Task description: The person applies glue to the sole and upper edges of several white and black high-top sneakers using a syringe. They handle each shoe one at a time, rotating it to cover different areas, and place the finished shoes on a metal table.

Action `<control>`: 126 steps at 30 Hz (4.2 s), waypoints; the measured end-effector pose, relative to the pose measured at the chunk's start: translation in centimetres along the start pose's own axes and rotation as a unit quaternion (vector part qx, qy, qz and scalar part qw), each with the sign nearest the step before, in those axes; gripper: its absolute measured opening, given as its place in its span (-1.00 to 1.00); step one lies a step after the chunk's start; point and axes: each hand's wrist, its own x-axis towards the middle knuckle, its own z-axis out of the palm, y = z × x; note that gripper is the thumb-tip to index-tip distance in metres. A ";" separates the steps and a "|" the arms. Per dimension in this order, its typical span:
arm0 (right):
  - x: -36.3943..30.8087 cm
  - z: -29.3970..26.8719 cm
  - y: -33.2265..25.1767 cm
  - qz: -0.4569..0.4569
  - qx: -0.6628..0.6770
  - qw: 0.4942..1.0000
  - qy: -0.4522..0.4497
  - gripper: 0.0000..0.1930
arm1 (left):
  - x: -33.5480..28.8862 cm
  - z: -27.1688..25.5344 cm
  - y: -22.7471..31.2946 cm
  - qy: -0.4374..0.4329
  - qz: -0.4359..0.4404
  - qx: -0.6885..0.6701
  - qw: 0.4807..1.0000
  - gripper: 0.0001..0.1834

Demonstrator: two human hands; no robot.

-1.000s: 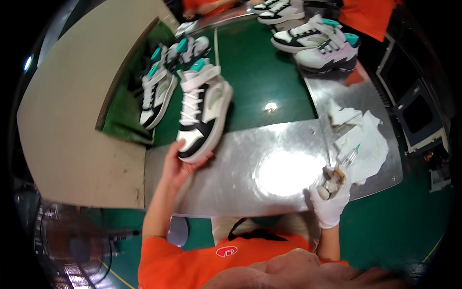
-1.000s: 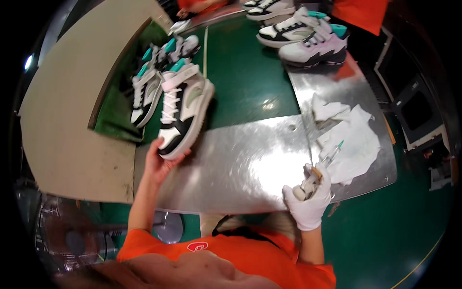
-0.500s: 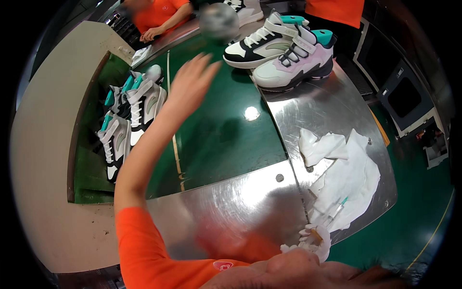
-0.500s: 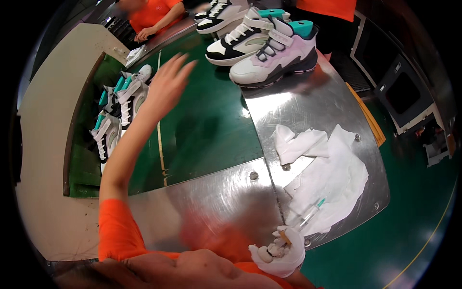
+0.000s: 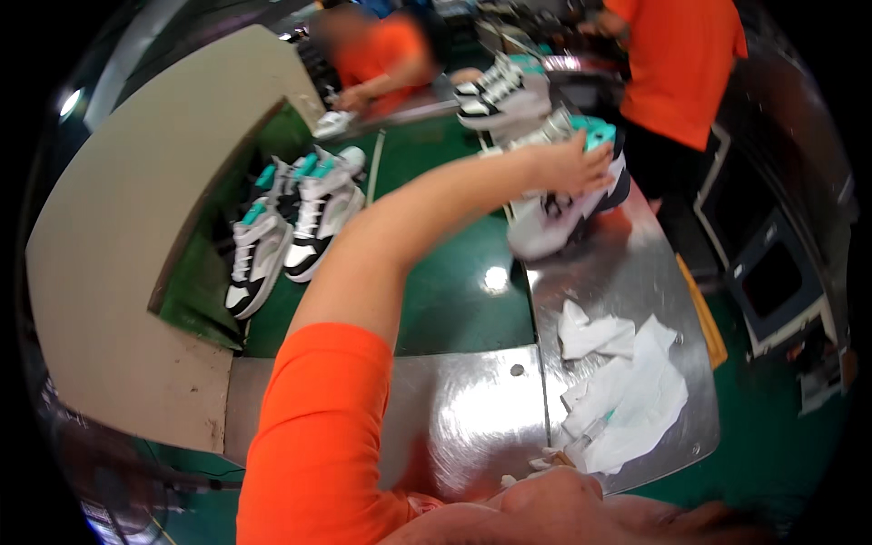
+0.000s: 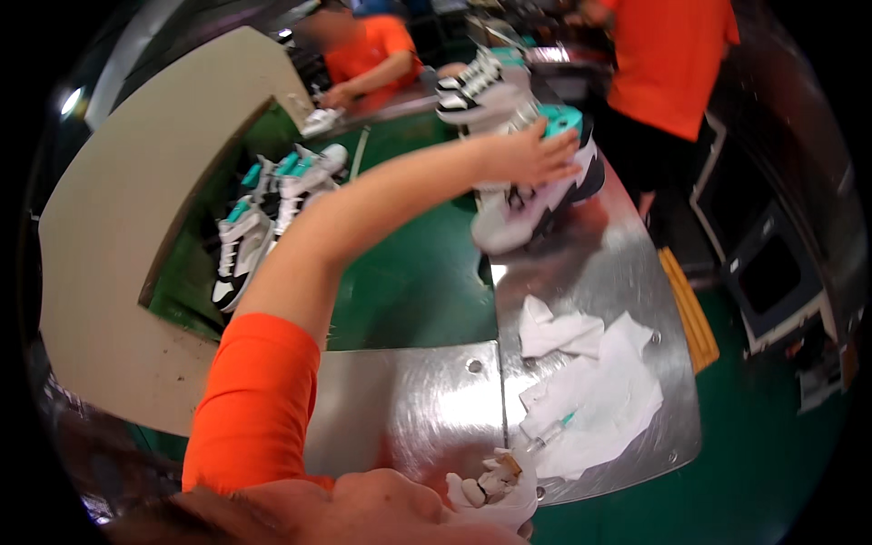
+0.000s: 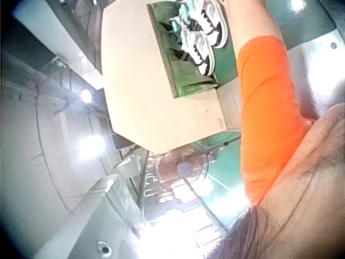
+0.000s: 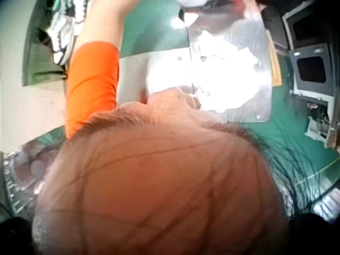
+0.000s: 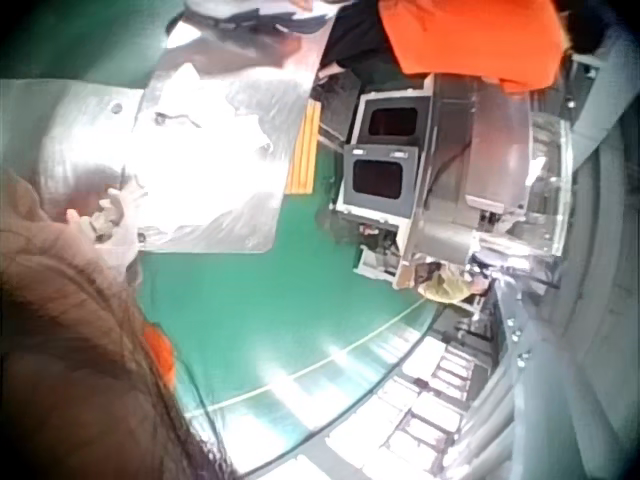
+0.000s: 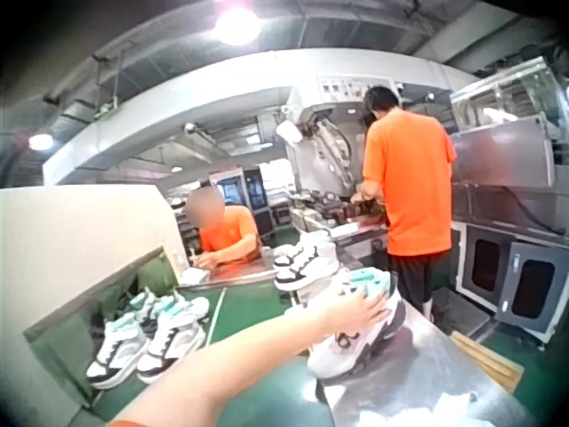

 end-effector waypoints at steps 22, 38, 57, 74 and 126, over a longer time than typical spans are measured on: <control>1.9 -5.7 -7.5 0.140 -0.044 0.973 -0.178 -0.36 | -24.9 -52.9 14.3 -0.140 -0.443 -0.321 0.825 -0.62; -1.3 -4.2 -10.8 0.206 0.521 0.759 -0.333 -0.05 | -25.0 -53.1 16.9 -0.079 -0.566 -0.452 0.685 -0.71; 0.0 -3.5 -9.7 0.202 0.502 0.742 -0.397 -0.01 | -24.7 -53.1 16.8 -0.083 -0.561 -0.462 0.682 -0.56; 3.2 7.7 -14.1 -0.174 -0.200 0.920 -0.288 -0.56 | -24.7 -53.1 16.5 -0.076 -0.553 -0.465 0.687 -0.45; -0.9 -5.4 -5.8 0.241 0.530 0.746 -0.325 -0.09 | -20.5 -54.4 16.7 -0.163 -0.556 -0.410 0.705 -0.34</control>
